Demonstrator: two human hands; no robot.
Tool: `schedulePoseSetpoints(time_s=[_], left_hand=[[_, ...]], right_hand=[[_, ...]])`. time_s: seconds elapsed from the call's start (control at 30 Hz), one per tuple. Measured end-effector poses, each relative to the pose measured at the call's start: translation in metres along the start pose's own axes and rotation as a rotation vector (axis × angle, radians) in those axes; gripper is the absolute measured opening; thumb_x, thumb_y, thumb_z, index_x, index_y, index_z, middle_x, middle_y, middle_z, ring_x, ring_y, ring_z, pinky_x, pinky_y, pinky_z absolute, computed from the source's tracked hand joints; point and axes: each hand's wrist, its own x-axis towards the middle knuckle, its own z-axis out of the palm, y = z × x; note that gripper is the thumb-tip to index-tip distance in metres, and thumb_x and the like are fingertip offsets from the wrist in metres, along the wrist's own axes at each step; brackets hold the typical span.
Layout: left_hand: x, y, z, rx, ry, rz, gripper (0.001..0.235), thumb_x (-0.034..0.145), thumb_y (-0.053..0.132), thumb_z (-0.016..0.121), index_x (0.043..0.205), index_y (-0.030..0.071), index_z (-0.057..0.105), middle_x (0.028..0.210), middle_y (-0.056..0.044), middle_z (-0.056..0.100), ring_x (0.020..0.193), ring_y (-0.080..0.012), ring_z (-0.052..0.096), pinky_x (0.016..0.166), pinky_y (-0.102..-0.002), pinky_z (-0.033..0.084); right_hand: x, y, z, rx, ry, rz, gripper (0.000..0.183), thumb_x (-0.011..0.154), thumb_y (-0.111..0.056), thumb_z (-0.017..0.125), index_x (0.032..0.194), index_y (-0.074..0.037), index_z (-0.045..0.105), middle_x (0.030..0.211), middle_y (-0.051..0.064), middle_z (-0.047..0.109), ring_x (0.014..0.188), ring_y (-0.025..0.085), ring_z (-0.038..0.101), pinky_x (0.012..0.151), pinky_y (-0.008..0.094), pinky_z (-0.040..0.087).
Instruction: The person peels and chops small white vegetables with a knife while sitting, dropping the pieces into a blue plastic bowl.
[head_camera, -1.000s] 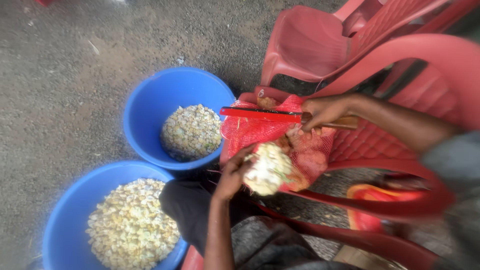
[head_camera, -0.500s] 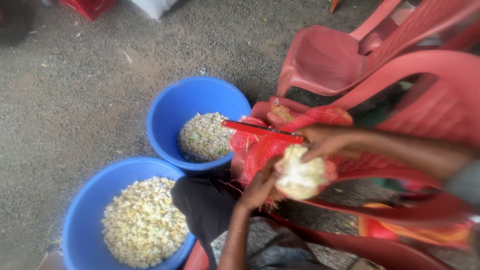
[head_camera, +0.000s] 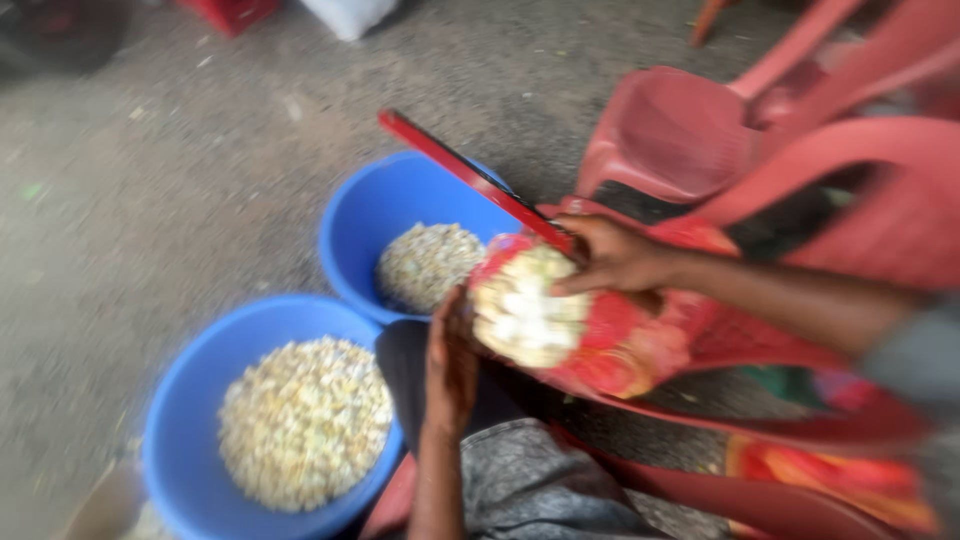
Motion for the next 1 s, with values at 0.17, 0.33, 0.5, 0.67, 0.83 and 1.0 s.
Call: schedulePoseSetpoints(time_s=[0.17, 0.33, 0.5, 0.67, 0.83, 1.0], left_hand=[[-0.040, 0.065, -0.020, 0.113, 0.578, 0.134, 0.081, 0.094, 0.048, 0.068, 0.157, 0.011, 0.034, 0.154, -0.019, 0.045, 0.141, -0.0358, 0.046, 0.113, -0.050, 0.043], [-0.103, 0.140, -0.097, 0.331, 1.101, 0.157, 0.070, 0.093, 0.047, 0.062, 0.152, 0.017, 0.037, 0.147, -0.016, 0.049, 0.135, -0.0320, 0.050, 0.106, -0.049, 0.046], [-0.141, 0.141, -0.156, 0.420, 1.308, 0.076, 0.067, 0.094, 0.050, 0.060, 0.150, 0.020, 0.043, 0.148, -0.015, 0.050, 0.137, -0.0303, 0.048, 0.105, -0.048, 0.044], [-0.141, 0.123, -0.175, 0.472, 1.371, -0.014, 0.068, 0.094, 0.056, 0.057, 0.152, 0.022, 0.043, 0.146, -0.019, 0.055, 0.135, -0.0318, 0.051, 0.101, -0.047, 0.045], [-0.137, 0.128, -0.178, 0.499, 1.384, -0.021, 0.070, 0.093, 0.061, 0.053, 0.152, 0.025, 0.041, 0.150, -0.015, 0.048, 0.134, -0.0321, 0.051, 0.094, -0.050, 0.053], [-0.133, 0.131, -0.177, 0.566, 1.340, 0.008, 0.071, 0.094, 0.063, 0.055, 0.153, 0.024, 0.044, 0.148, -0.020, 0.051, 0.134, -0.0351, 0.056, 0.098, -0.050, 0.054]], right_hand=[[0.106, -0.026, 0.142, 0.054, -0.079, -0.397, 0.093, 0.072, -0.026, 0.095, 0.146, -0.003, 0.043, 0.103, 0.004, 0.068, 0.092, 0.011, 0.062, 0.079, 0.029, 0.053], [0.170, 0.015, 0.288, 0.460, -0.305, -0.293, 0.065, 0.096, -0.013, 0.077, 0.150, -0.001, 0.044, 0.130, 0.014, 0.064, 0.117, 0.016, 0.064, 0.098, 0.030, 0.054], [0.144, 0.073, 0.371, 0.742, -0.234, -0.016, 0.070, 0.083, -0.008, 0.069, 0.143, -0.015, 0.034, 0.110, 0.009, 0.065, 0.072, 0.014, 0.062, 0.053, 0.024, 0.050], [0.119, 0.113, 0.416, 0.628, -0.436, 0.038, 0.033, 0.115, -0.022, 0.058, 0.137, 0.003, 0.055, 0.088, 0.009, 0.057, 0.076, 0.012, 0.056, 0.064, 0.024, 0.049], [0.102, 0.045, 0.391, 0.431, -0.307, -0.037, 0.033, 0.101, -0.028, 0.058, 0.121, -0.007, 0.044, 0.084, 0.004, 0.060, 0.066, 0.011, 0.061, 0.054, 0.029, 0.053], [0.118, 0.004, 0.374, -0.083, -0.404, -0.112, 0.031, 0.105, -0.034, 0.057, 0.118, -0.006, 0.056, 0.067, 0.005, 0.058, 0.058, 0.012, 0.056, 0.053, 0.028, 0.043]])
